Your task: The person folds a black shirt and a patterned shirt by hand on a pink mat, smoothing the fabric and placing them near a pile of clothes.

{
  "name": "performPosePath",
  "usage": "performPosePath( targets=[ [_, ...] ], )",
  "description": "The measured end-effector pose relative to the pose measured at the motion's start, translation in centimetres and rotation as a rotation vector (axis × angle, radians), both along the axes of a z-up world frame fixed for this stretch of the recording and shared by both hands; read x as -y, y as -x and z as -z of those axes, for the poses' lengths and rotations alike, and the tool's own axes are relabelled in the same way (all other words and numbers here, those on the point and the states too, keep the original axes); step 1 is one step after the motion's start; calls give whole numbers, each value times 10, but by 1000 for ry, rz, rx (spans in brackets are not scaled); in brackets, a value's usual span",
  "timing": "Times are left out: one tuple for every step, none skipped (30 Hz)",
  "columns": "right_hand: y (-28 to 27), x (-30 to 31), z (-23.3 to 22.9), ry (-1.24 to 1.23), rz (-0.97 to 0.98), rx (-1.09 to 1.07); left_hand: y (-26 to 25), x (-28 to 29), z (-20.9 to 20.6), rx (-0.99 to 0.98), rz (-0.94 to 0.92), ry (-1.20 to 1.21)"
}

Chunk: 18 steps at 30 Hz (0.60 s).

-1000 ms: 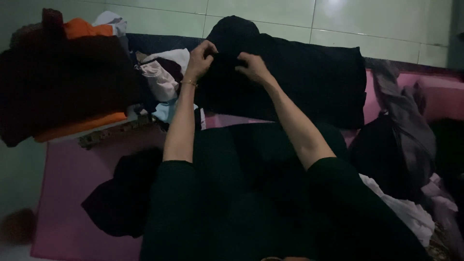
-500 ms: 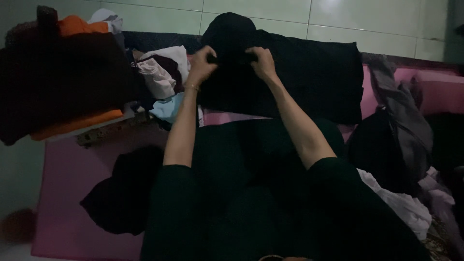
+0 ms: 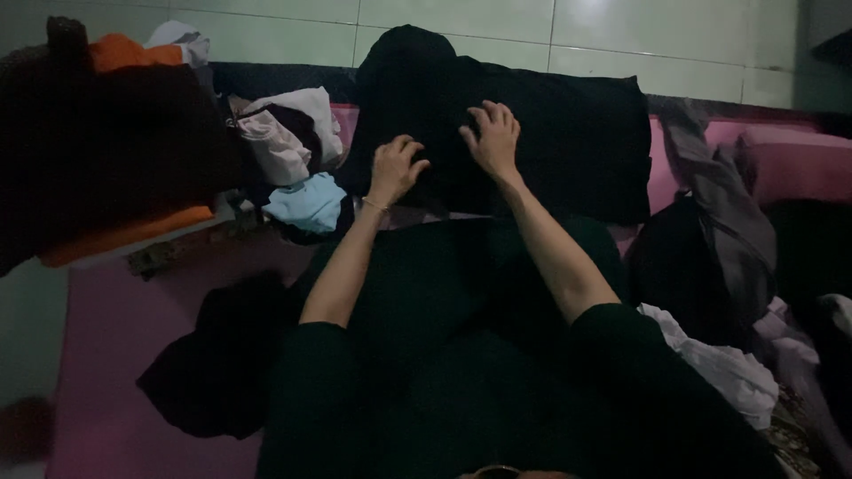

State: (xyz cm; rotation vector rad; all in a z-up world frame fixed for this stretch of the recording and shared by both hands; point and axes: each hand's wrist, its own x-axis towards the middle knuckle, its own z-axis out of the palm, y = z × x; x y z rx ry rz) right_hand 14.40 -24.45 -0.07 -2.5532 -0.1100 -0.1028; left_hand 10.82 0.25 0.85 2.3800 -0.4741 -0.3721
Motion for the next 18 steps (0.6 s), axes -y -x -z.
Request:
performPosePath(
  targets=[
    [6, -4, -10, 75, 9, -43, 6, 2, 7, 103, -72, -141],
    [9, -8, -20, 151, 22, -83, 8, 6, 12, 213, -140, -282],
    [7, -3, -17, 151, 27, -78, 12, 6, 5, 218, -136, -280],
    [9, 1, -13, 210, 33, -172, 21, 5, -1, 134, -164, -399],
    [11, 5, -8, 268, 39, -266, 29, 4, -8, 49, -193, -518],
    [11, 11, -1, 268, 42, -266, 30, 4, -10, 51, -189, -518],
    [10, 17, 6, 261, 21, -270, 31, 3, -13, -49, -188, -563],
    [8, 22, 12, 255, -1, -271, 31, 1, -16, -145, -188, -607],
    [4, 29, 20, 255, 3, -268, 27, 2, -20, -141, -186, -607],
    [1, 37, 29, 231, 13, -255, 26, 4, -24, -166, -168, -639],
    [-2, 45, 38, 206, 22, -243, 25, 5, -28, -192, -151, -672],
    [-6, 55, 39, 206, 24, -239, 20, 7, -25, -187, -150, -672],
    [-11, 65, 40, 199, 57, -217, 14, 10, -23, -140, -160, -685],
    [-13, 76, 42, 190, 94, -199, 9, 13, -21, -94, -165, -700],
    [-13, 80, 35, 188, 100, -198, -3, 16, -1, -90, -159, -701],
    [-11, 85, 30, 201, 132, -162, -14, 20, 20, 14, -184, -582],
    [-10, 90, 25, 214, 163, -126, -26, 25, 42, 116, -210, -460],
    [-11, 94, 26, 214, 172, -128, -37, 35, 46, 116, -200, -459]
  ],
)
